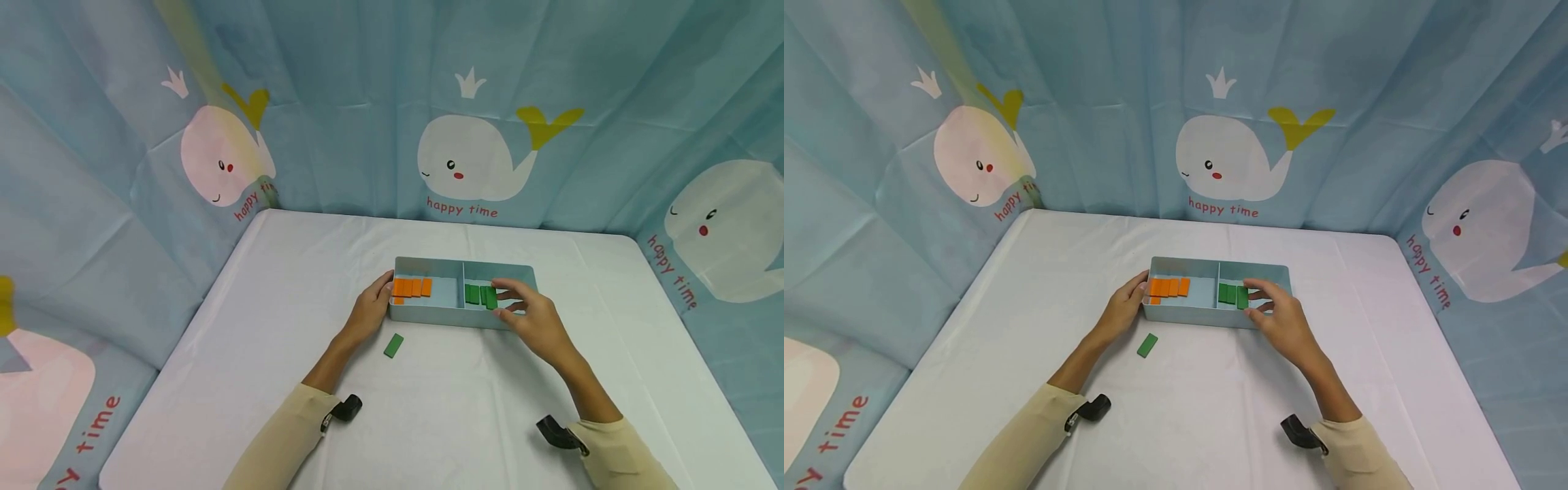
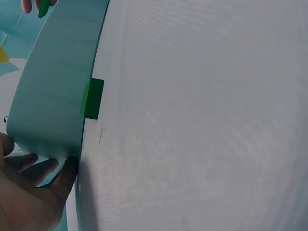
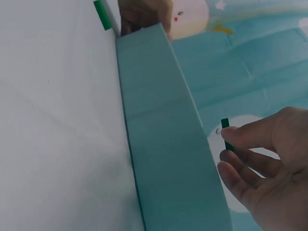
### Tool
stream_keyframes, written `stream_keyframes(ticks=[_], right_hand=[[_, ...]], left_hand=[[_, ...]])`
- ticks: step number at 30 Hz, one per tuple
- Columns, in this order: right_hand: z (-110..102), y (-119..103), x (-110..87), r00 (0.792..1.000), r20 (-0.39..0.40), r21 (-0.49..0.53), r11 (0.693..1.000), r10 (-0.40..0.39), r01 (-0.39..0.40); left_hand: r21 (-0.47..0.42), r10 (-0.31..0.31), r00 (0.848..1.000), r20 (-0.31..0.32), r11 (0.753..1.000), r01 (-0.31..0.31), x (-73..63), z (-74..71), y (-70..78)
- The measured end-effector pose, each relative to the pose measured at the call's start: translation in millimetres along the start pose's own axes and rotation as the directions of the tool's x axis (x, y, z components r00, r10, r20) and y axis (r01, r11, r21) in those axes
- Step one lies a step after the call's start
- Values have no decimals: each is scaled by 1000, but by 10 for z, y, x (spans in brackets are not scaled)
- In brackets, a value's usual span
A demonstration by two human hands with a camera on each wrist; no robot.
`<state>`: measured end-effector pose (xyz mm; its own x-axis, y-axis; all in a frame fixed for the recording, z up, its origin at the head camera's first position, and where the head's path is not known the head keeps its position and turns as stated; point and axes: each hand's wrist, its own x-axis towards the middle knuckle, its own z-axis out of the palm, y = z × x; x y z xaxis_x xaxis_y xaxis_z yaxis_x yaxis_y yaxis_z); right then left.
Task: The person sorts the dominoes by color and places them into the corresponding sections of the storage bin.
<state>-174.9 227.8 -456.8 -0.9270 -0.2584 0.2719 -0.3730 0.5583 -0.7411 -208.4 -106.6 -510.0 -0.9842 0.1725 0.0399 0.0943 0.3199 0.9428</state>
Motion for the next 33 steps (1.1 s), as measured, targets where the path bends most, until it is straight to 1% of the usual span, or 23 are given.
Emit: stream_keyframes(ticks=[7,15,18,21,27,33], right_hand=[[-40,96,46,1000,6,-20,999,30,-30],[-88,186,129,993,30,-45,993,115,-113],[-99,216,149,990,39,-49,990,135,-133],[-110,244,171,990,45,-58,989,136,-134],[-136,285,257,992,61,-81,991,113,-107],[-133,316,332,985,106,-86,988,138,-129]], left_hand=[[14,-18,1000,-7,1000,18,0,4,-2],[5,-21,1000,-11,1000,21,2,8,2],[5,-26,1000,-13,1000,26,9,12,-5],[10,-30,999,-14,1000,30,9,14,-8],[15,-21,1000,-15,1000,22,8,12,-16],[11,-27,1000,-15,1000,28,3,19,-2]])
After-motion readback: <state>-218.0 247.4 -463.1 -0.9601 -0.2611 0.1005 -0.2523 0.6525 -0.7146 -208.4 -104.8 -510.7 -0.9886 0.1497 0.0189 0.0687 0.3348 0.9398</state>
